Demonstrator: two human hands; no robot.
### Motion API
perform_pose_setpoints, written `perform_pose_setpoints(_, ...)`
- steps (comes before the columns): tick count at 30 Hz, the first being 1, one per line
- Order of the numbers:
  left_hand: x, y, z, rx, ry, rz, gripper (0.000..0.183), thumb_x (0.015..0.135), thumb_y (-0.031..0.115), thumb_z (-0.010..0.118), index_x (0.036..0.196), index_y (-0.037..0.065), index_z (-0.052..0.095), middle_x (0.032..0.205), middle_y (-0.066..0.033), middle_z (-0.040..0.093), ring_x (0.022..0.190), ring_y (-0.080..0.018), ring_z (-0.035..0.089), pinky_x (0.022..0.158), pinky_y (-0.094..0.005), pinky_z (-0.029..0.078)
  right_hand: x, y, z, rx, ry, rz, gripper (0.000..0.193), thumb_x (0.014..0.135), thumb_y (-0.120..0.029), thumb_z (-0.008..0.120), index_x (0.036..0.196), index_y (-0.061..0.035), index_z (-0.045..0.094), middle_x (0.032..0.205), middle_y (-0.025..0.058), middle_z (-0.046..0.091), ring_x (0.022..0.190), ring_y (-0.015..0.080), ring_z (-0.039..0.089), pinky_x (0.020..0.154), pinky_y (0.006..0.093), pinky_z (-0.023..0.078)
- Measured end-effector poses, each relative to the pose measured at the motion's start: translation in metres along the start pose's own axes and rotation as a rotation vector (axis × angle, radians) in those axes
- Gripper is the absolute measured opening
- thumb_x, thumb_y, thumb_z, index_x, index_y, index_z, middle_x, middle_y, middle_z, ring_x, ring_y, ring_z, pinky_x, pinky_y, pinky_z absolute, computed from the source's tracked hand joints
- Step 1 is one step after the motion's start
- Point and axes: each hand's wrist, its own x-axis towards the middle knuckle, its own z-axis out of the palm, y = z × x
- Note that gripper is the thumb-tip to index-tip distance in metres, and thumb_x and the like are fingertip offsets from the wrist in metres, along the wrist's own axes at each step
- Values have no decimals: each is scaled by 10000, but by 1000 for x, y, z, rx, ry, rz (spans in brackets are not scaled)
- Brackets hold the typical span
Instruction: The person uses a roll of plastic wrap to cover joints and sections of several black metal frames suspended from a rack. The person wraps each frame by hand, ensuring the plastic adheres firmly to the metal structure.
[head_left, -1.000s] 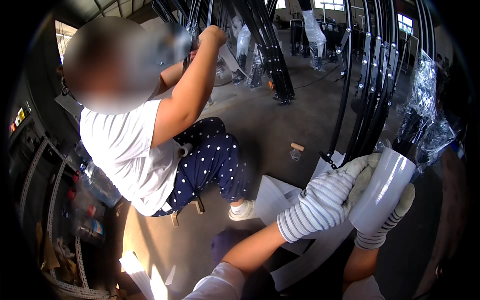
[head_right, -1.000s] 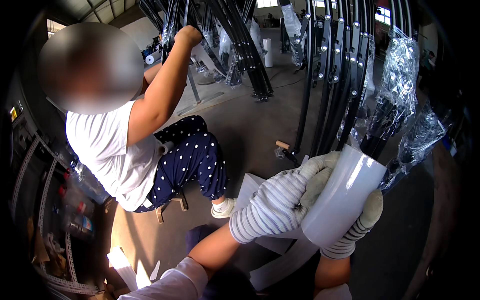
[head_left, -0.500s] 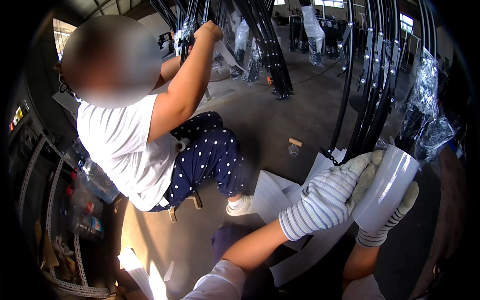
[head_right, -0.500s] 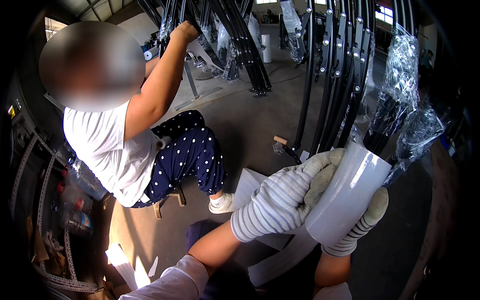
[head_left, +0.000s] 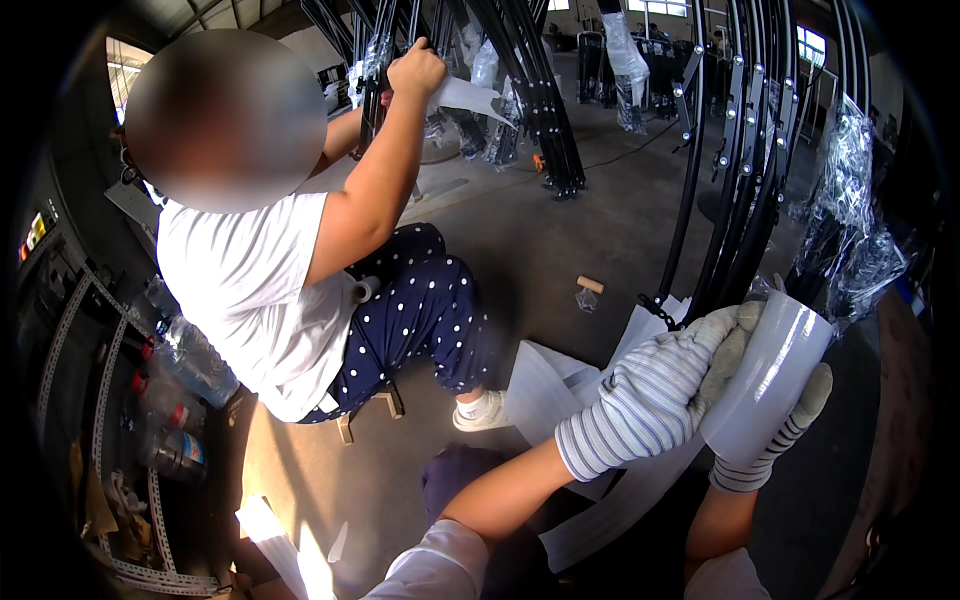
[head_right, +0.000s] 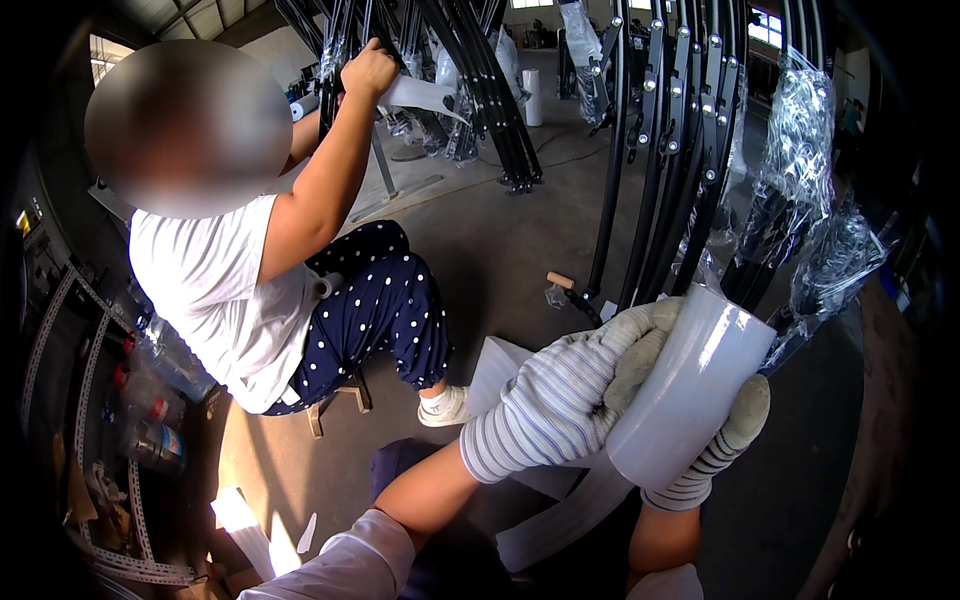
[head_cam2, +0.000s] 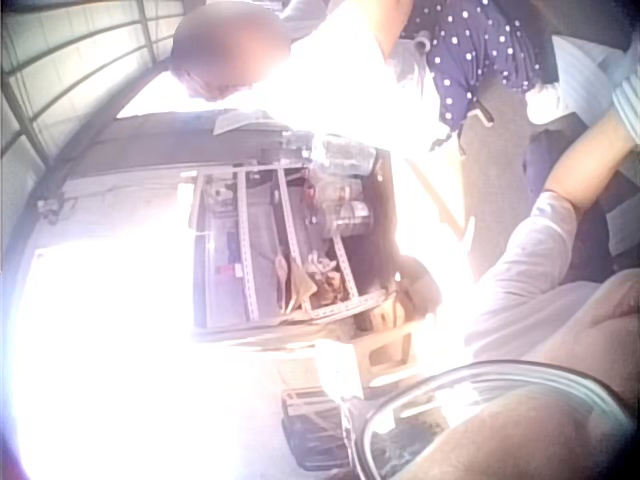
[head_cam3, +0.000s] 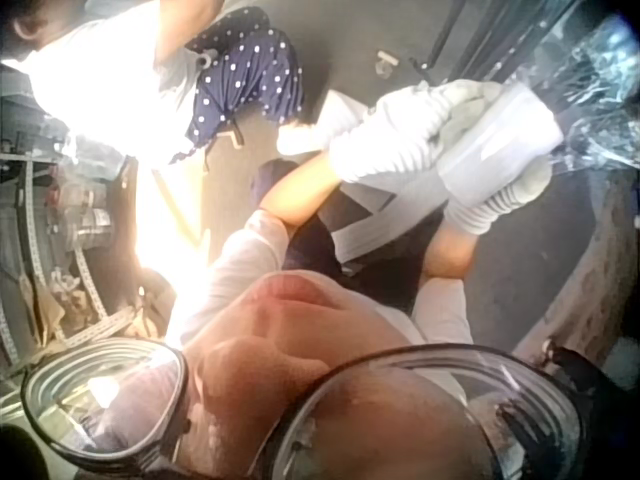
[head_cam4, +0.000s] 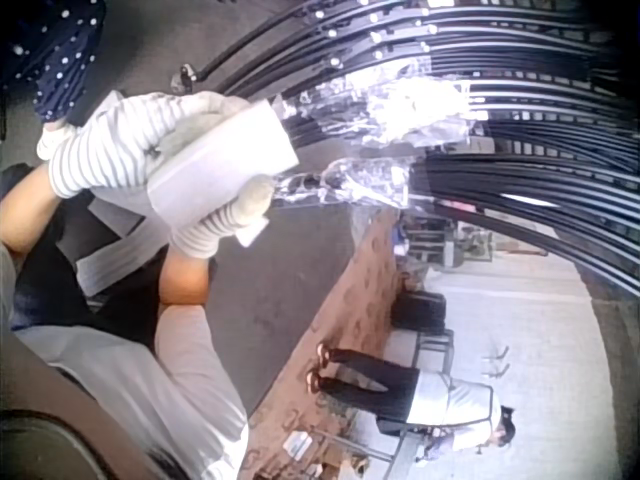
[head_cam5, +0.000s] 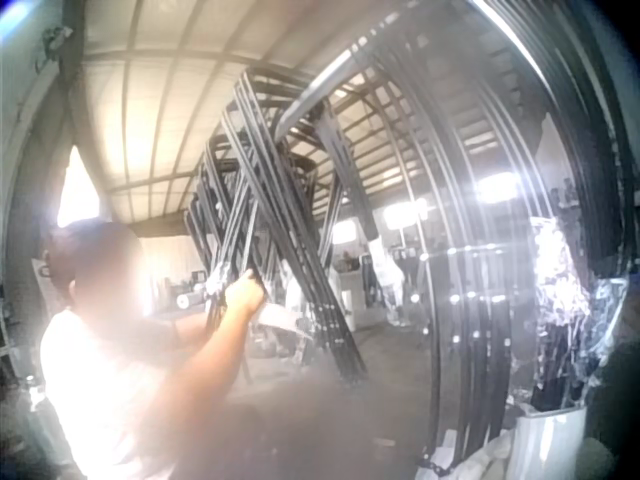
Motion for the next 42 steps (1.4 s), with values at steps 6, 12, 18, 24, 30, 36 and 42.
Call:
perform_pose_setpoints(6,-2,4,-1,29,-10,-25,608,730,203,590,1249,55,310,1027,-148,544,918,-296,554,794,-329,447,-5,-1,1,-2,62,16,871,676,-715,382,909,120,459,532,123,510,395,153,479,328,233,384)
perform_pose_setpoints(12,-3,16,-6,165,-39,-30,556,737,134,532,1227,-22,320,1071,-229,509,887,-336,549,793,-366,443,-3,-8,-18,123,-331,94,759,740,-589,467,1070,91,404,891,162,539,755,173,572,654,241,478)
perform_pose_setpoints(18,-5,14,-7,123,-52,-116,596,734,184,583,1245,38,312,1057,-161,530,935,-313,541,814,-334,436,-2,-9,-13,183,-375,119,738,750,-557,493,1092,89,391,922,182,552,786,179,606,666,239,516)
perform_pose_setpoints(24,-3,11,-7,40,-75,-108,646,725,199,608,1264,50,286,1084,-145,520,959,-290,541,829,-324,433,-4,-5,-3,77,-96,73,847,688,-666,446,941,141,421,617,172,536,463,180,543,379,252,467)
perform_pose_setpoints(30,-4,10,-6,3,-53,-72,625,733,197,593,1258,48,291,1055,-153,530,955,-292,542,830,-327,435,-6,-6,1,-15,-95,52,856,680,-693,425,893,136,437,549,155,523,393,165,512,315,240,430)
perform_pose_setpoints(36,-7,13,-7,55,-50,-112,620,729,203,594,1251,48,299,1021,-157,544,931,-298,551,823,-337,439,-9,-8,7,79,-60,68,823,690,-672,440,946,110,431,610,155,532,456,167,530,364,240,440)
perform_pose_setpoints(42,-5,11,-7,44,-54,-70,621,733,209,593,1256,55,296,1044,-149,535,936,-289,550,819,-328,441,-9,-9,5,-59,-26,63,834,673,-692,439,929,102,440,564,147,522,408,165,513,318,240,421)
